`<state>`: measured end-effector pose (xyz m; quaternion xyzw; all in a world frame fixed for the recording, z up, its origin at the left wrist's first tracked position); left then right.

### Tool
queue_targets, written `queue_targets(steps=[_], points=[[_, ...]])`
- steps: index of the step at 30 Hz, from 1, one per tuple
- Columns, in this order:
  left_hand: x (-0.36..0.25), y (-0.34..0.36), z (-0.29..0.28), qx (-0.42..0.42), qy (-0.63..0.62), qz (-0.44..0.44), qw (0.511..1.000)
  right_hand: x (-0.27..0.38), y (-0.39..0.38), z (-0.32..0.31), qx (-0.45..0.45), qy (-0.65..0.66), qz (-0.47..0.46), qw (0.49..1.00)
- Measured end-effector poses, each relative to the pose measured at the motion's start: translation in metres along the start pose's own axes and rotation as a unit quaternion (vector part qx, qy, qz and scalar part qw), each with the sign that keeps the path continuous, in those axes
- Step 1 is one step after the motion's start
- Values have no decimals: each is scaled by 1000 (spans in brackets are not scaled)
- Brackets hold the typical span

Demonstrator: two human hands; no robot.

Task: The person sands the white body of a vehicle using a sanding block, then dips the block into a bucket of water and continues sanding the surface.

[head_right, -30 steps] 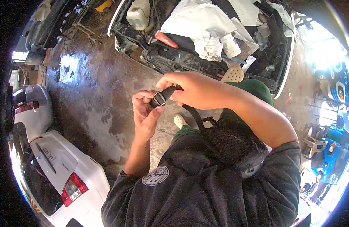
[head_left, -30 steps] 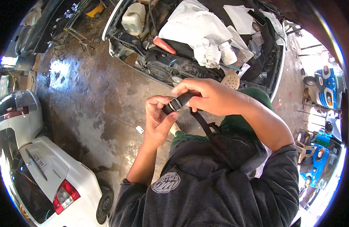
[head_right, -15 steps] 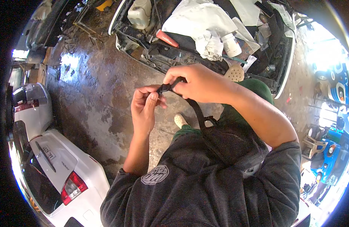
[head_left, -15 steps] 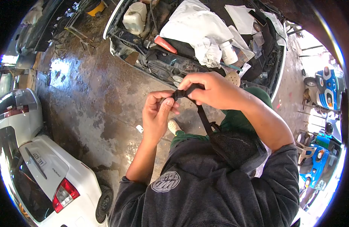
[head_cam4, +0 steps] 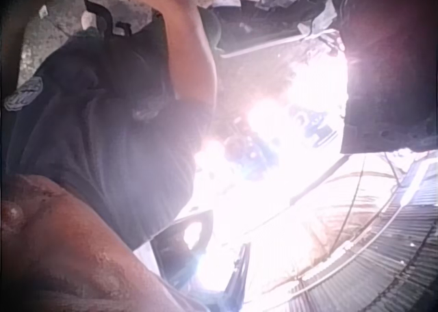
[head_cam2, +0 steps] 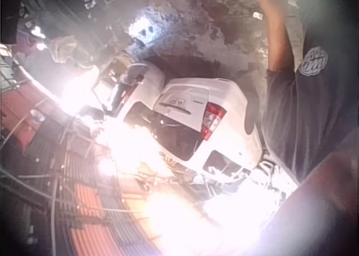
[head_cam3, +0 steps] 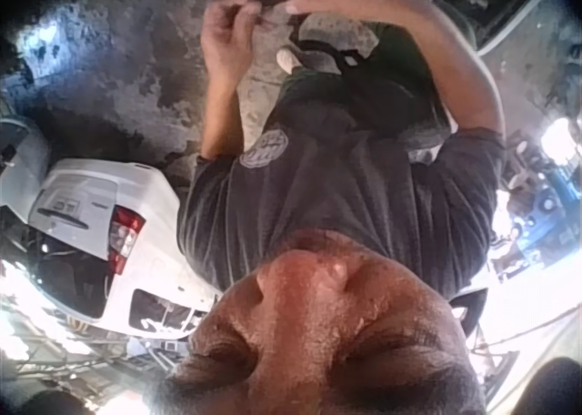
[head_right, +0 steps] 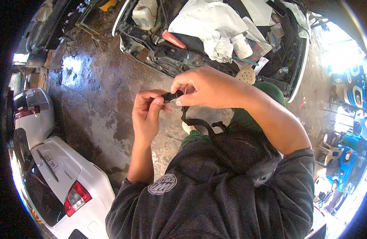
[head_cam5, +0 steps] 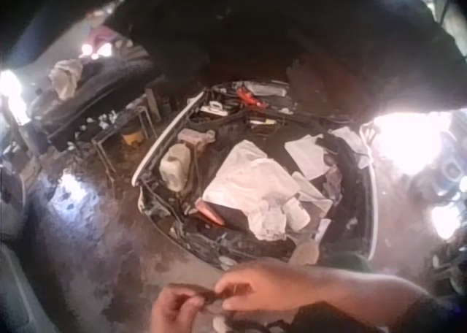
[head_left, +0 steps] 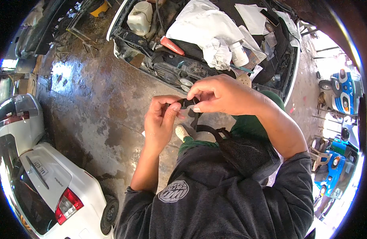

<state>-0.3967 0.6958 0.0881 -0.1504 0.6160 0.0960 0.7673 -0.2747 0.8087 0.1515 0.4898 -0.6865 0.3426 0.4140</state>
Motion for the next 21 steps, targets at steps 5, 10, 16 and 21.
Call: queue_targets(steps=[5, 10, 16, 21], points=[[-12, -4, -4, -8, 68, 38, 997, -1, -4, -2, -11, -8, -1, 1000], [-8, 0, -31, -52, 28, -6, 998, -7, -8, -2, 17, 53, 83, 995], [-21, 4, -23, -37, 7, -27, 999, -14, -1, -13, -31, 155, 25, 987], [-18, 8, -15, 4, -95, -39, 995, -13, -7, -12, -13, 213, 102, 972]])
Point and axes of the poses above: each hand's wrist, its own y-axis towards the middle knuckle, its own z-axis out of the palm, x = y × z, the point moved 8 cm from there along y, towards the middle knuckle, and after that the axes turned 9 degrees about -z, right-handed, at the moved point
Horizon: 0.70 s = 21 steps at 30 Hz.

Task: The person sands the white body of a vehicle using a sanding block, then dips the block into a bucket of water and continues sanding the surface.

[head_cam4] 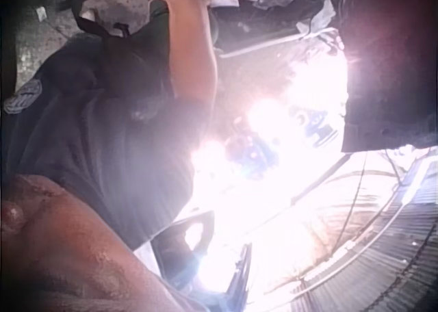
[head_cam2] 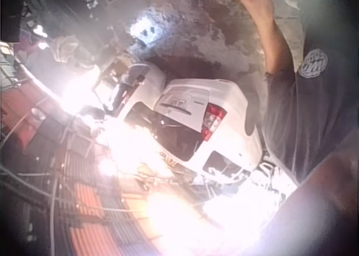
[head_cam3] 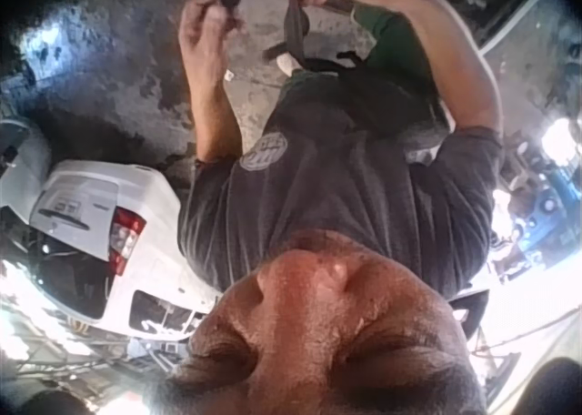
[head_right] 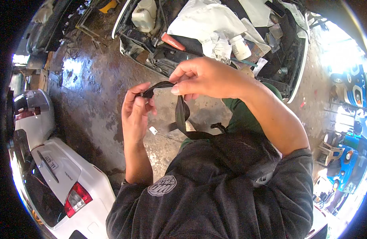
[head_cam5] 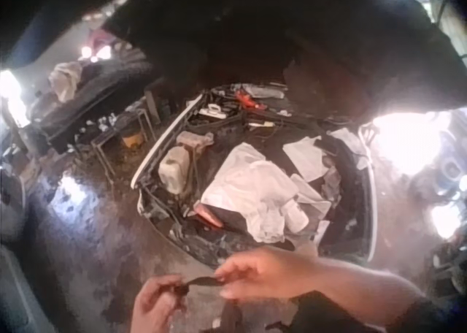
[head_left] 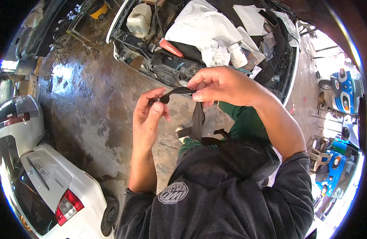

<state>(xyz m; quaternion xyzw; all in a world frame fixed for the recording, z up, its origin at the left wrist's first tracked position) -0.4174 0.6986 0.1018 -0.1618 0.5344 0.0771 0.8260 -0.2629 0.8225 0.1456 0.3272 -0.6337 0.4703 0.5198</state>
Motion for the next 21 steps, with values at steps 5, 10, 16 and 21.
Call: queue_targets(steps=[5, 10, 16, 21], points=[[-10, 3, -14, -42, 89, 30, 995, -8, 2, 5, 17, 17, -23, 999], [-39, 3, -3, -69, 85, 84, 990, -8, 4, 18, 49, 56, -28, 997], [-44, 0, -2, -67, 76, 70, 992, -6, 2, 15, 18, 49, -39, 998], [-41, -2, 1, -30, 44, 57, 997, -5, 1, 13, 16, 4, -30, 999]])
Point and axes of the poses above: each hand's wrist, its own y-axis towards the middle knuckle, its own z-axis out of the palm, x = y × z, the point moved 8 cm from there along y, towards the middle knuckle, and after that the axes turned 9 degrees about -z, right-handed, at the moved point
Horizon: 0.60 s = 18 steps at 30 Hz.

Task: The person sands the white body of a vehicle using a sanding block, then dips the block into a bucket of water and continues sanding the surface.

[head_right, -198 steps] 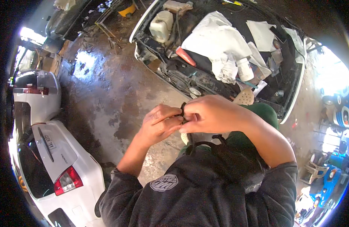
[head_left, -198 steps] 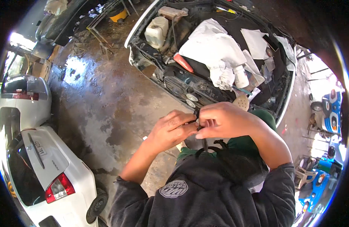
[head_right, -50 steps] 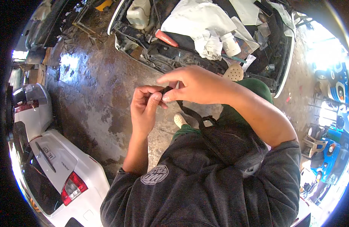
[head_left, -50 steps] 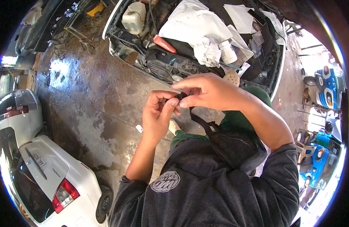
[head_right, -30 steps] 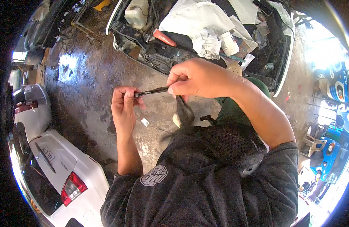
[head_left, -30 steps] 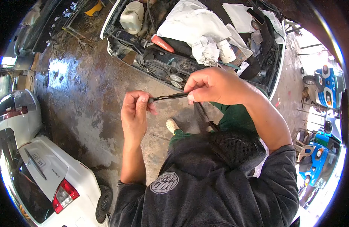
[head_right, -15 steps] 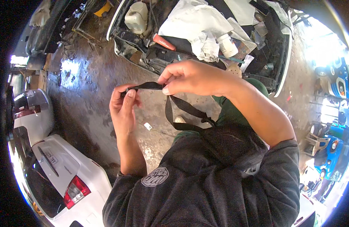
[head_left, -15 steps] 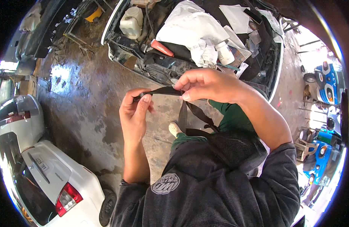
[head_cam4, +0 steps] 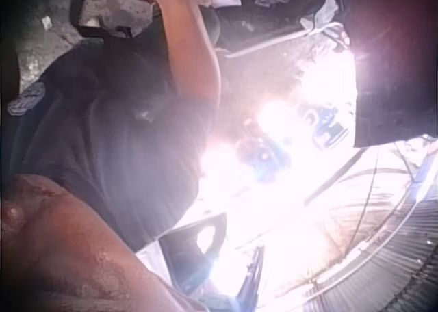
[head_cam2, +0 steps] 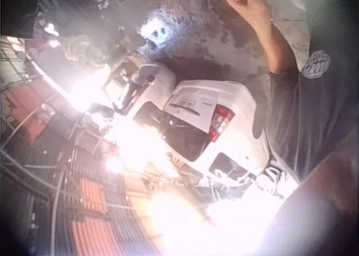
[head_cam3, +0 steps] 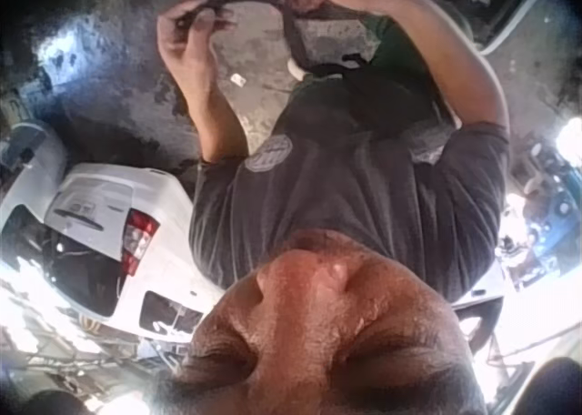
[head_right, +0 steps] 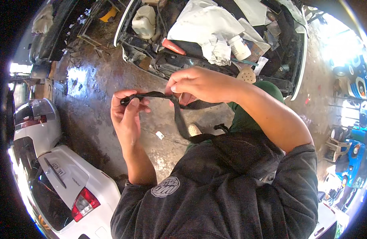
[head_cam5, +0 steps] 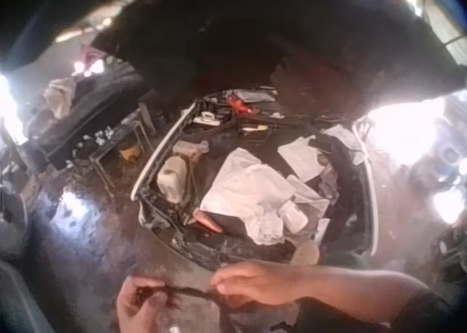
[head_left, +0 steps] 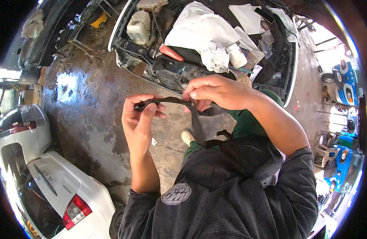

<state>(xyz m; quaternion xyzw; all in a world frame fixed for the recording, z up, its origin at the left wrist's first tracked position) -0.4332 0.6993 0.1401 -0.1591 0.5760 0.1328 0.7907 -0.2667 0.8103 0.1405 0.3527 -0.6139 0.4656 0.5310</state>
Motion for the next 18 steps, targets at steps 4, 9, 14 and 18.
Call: queue_targets(steps=[4, 9, 14, 18], points=[[3, -2, 6, 44, 42, 0, 998, 0, 4, 2, -8, -52, -59, 997], [14, -5, 22, 79, 83, -28, 993, 19, 5, 7, -34, -119, -130, 984], [18, -3, 32, 94, 93, -23, 991, 21, 3, 3, -17, -213, -102, 972], [21, 1, 32, 120, 71, -37, 989, 15, 3, 0, -5, -157, -92, 983]])
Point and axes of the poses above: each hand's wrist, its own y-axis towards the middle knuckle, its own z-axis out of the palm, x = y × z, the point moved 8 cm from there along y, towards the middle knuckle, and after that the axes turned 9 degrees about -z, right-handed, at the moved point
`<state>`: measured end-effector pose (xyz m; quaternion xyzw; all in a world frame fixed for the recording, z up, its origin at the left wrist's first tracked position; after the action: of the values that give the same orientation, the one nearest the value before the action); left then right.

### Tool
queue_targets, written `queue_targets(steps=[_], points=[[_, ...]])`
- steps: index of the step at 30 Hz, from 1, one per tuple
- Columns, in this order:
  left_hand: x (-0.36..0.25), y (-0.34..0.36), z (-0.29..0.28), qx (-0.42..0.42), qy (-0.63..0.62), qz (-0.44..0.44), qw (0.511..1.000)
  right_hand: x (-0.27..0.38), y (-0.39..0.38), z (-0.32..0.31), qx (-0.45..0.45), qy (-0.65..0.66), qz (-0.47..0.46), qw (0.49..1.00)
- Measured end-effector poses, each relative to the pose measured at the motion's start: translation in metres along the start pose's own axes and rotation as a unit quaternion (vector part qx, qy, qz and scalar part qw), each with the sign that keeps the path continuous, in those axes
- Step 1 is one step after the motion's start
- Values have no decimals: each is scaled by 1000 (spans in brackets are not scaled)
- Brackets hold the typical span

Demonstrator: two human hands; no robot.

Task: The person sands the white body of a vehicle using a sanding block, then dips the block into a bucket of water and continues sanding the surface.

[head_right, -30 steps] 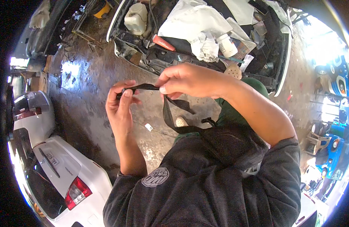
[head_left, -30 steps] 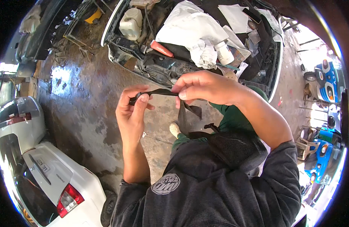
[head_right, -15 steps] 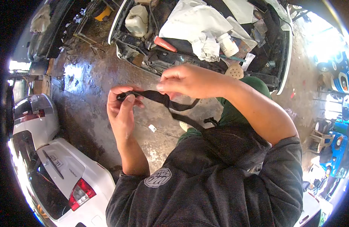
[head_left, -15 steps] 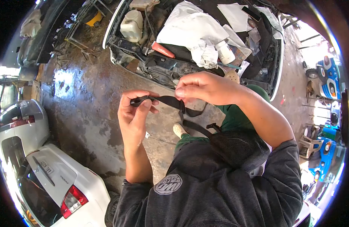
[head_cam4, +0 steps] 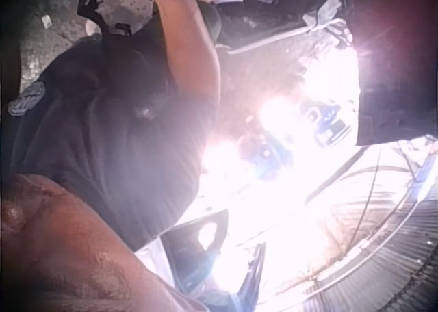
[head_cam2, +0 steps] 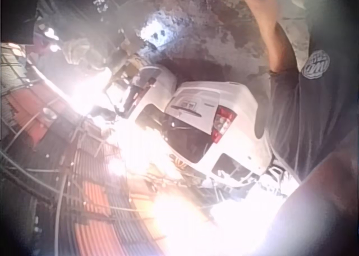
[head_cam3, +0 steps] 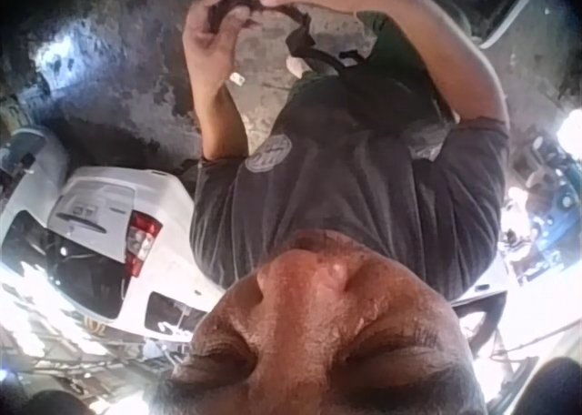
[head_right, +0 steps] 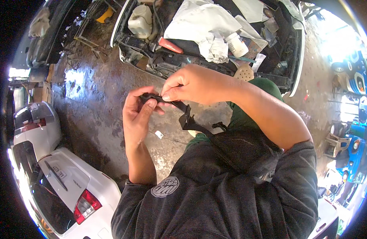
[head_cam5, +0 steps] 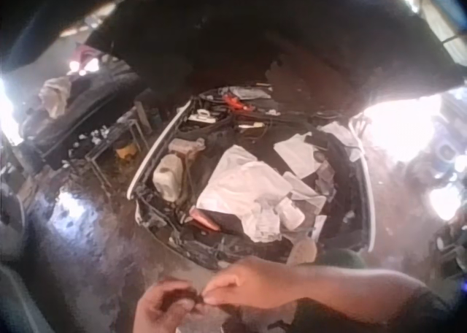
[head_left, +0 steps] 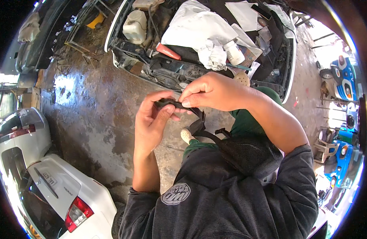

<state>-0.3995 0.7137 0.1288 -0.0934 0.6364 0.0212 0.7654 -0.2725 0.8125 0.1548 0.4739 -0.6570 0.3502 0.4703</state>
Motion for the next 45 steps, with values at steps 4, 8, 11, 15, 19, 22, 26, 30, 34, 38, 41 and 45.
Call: queue_targets(steps=[4, 8, 11, 15, 19, 22, 26, 30, 34, 38, 41, 45], points=[[-2, 0, -3, -123, -20, 63, 990, -7, 1, -1, -28, 4, 18, 999], [28, -6, -2, -168, -67, 85, 980, -20, 0, -7, -123, 123, 58, 983], [40, -7, 19, -120, -20, 54, 991, -25, 1, -13, -185, 119, 28, 975], [38, 2, 36, -151, -82, 13, 985, -18, -3, -21, -264, 59, -25, 962], [45, 8, 35, -162, -52, -4, 985, -11, -7, -23, -292, 18, -21, 956], [52, 12, 33, -156, -51, -14, 986, 3, -6, -21, -263, -91, -96, 956], [39, 10, 29, -134, -103, -30, 985, 23, -6, -15, -207, -291, -160, 920], [33, 5, 26, -124, -30, -41, 991, 38, -7, -8, -164, -489, -216, 829], [29, 6, 30, -100, 11, -42, 994, 41, -8, 4, -118, -544, -228, 799], [34, 5, 24, -136, 62, -56, 987, 50, -11, 6, -108, -579, -247, 769], [24, 1, 23, -166, 161, -21, 973, 49, -12, 7, -106, -585, -250, 764], [28, -3, 22, -167, 185, -12, 968, 42, -12, 9, -77, -571, -246, 779]])
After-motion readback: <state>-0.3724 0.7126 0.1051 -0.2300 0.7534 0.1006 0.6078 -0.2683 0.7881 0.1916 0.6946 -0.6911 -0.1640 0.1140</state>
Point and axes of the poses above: each hand's wrist, its own y-axis towards the middle knuckle, its own z-axis out of the palm, x = y × z, the point moved 8 cm from there along y, towards the middle knuckle, and after that the axes turned 9 degrees about -z, right-handed, at the moved point
